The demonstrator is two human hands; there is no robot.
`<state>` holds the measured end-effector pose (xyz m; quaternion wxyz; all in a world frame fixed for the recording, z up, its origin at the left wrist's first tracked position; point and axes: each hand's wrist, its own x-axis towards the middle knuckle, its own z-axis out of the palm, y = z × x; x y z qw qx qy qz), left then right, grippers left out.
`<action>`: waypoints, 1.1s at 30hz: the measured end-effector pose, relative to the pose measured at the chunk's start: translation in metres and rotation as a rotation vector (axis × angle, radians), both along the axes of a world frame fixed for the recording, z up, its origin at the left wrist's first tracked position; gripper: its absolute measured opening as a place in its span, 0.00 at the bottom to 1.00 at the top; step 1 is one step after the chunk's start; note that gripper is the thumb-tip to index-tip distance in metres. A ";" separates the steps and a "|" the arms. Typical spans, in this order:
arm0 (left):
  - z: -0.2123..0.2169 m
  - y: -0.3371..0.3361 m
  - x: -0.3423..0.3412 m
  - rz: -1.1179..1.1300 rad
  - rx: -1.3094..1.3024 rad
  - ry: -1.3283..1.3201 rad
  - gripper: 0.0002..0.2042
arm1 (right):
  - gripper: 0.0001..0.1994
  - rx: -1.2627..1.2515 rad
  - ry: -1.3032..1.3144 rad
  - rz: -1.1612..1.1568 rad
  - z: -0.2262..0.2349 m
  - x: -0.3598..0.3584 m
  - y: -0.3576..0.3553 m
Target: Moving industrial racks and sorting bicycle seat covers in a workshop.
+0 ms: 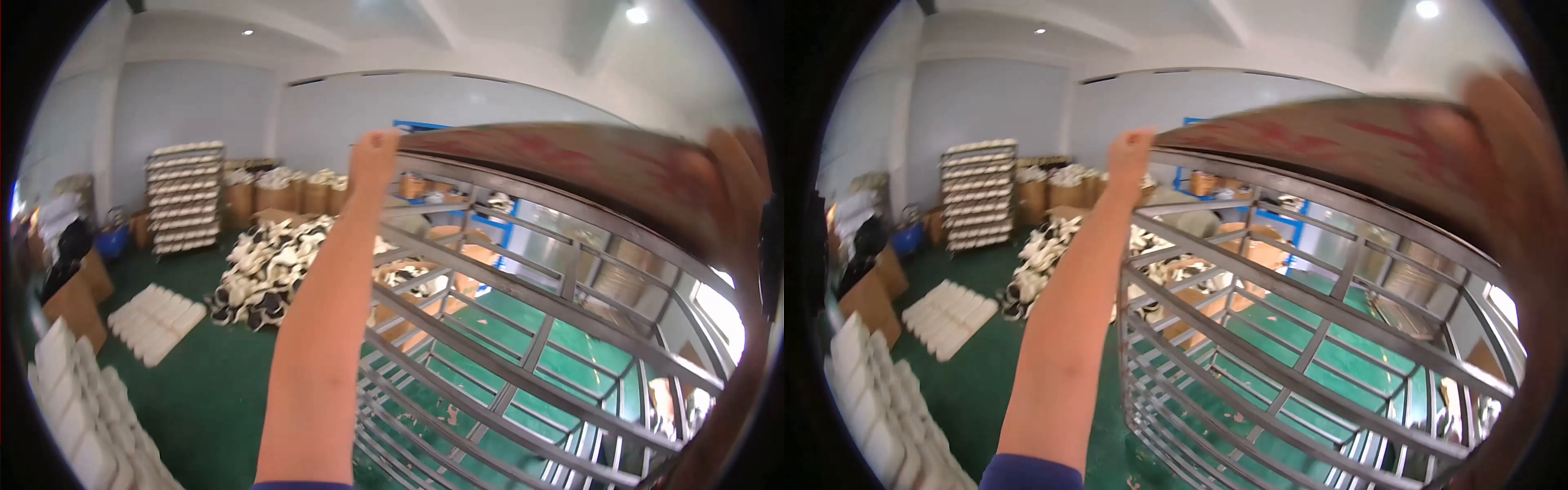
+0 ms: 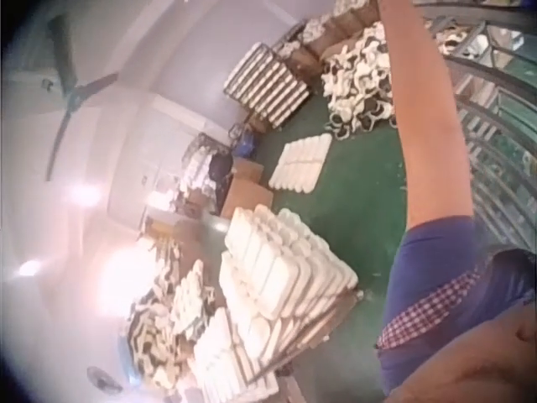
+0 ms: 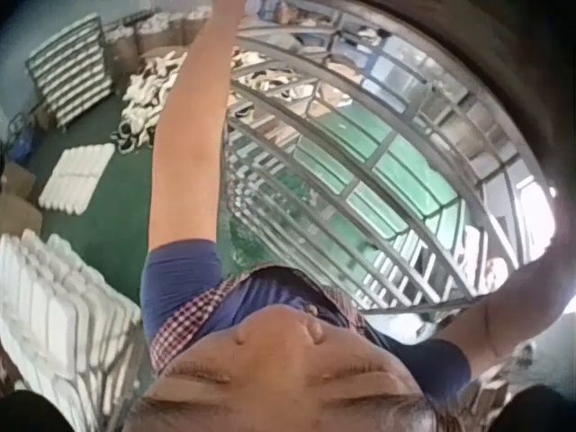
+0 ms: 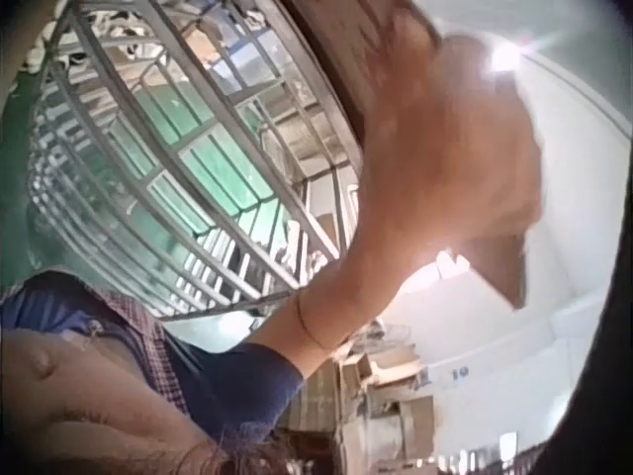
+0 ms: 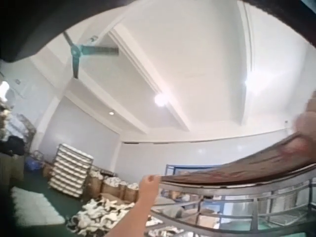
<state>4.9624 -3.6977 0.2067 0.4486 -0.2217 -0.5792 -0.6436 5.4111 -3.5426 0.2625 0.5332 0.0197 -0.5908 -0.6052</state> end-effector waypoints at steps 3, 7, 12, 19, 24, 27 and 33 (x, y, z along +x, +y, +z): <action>-0.019 0.002 0.016 -0.600 0.274 -0.355 0.25 | 0.11 0.022 -0.093 0.011 -0.021 -0.061 -0.072; 0.004 -0.016 0.044 -1.230 0.611 -0.790 0.32 | 0.10 -0.076 -0.092 0.085 -0.040 -0.082 -0.111; 0.006 -0.009 0.021 -1.616 0.531 -0.510 0.27 | 0.10 -0.207 -0.001 0.009 -0.075 -0.073 -0.137; -0.021 0.016 0.058 -1.594 0.679 -0.548 0.17 | 0.12 -0.420 0.063 0.012 -0.104 -0.019 -0.095; -0.039 -0.006 0.201 -1.540 0.774 -0.539 0.13 | 0.11 -0.623 0.122 0.270 -0.121 0.084 -0.052; -0.058 -0.007 0.229 -1.527 0.834 -0.494 0.13 | 0.12 -0.976 0.348 0.089 -0.099 0.114 -0.042; -0.107 0.006 0.220 -1.421 0.920 -0.440 0.15 | 0.23 -0.949 -0.586 0.031 -0.020 0.016 -0.080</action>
